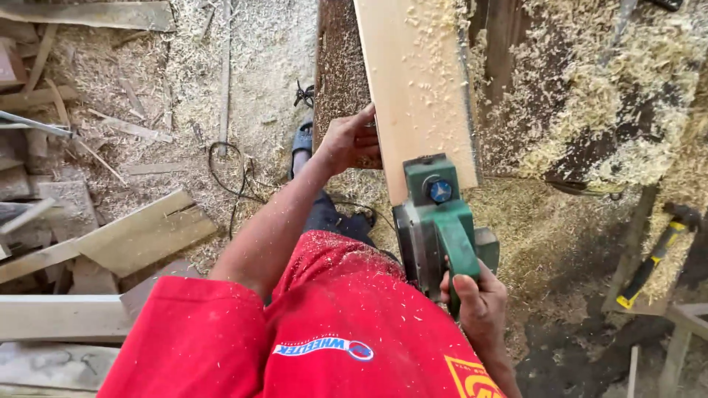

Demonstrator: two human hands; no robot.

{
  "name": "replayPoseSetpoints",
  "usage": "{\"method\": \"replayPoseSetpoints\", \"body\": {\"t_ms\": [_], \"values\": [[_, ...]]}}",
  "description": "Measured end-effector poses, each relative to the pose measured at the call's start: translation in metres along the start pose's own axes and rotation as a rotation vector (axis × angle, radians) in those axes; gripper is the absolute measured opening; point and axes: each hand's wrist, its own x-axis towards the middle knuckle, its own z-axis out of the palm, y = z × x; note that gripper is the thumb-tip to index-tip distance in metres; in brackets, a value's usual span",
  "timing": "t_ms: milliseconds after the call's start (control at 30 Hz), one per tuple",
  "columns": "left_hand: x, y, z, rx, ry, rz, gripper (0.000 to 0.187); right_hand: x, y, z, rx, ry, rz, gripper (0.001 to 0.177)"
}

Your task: Use an electric planer and a saw to shave and cut wood planks.

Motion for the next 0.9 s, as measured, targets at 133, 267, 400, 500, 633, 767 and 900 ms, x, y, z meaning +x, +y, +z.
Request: {"method": "replayPoseSetpoints", "body": {"t_ms": [133,267,400,500,633,767,900], "values": [[0.0,0.0,0.0,0.007,0.003,-0.003,0.062,0.016,-0.005,0.007,0.005,-0.005,-0.034,0.052],[0.005,-0.003,-0.006,-0.037,0.009,-0.041,0.061,0.041,-0.012,0.014,0.092,-0.009,-0.025,0.055],[0.0,0.0,-0.001,-0.086,-0.052,-0.009,0.06,0.065,-0.026,0.021,0.053,-0.006,-0.081,0.057],[-0.009,0.024,0.011,-0.125,-0.041,-0.141,0.058,0.092,-0.031,0.031,0.048,-0.007,-0.115,0.06],[-0.018,0.012,0.006,-0.087,-0.048,-0.113,0.055,0.113,-0.051,0.046,-0.001,0.024,-0.033,0.062],[-0.01,0.007,0.001,-0.095,-0.057,-0.097,0.054,0.156,-0.088,0.073,-0.026,0.007,-0.126,0.058],[-0.022,0.03,0.014,-0.089,-0.048,-0.129,0.054,0.214,-0.125,0.103,-0.023,0.021,-0.119,0.049]]}}
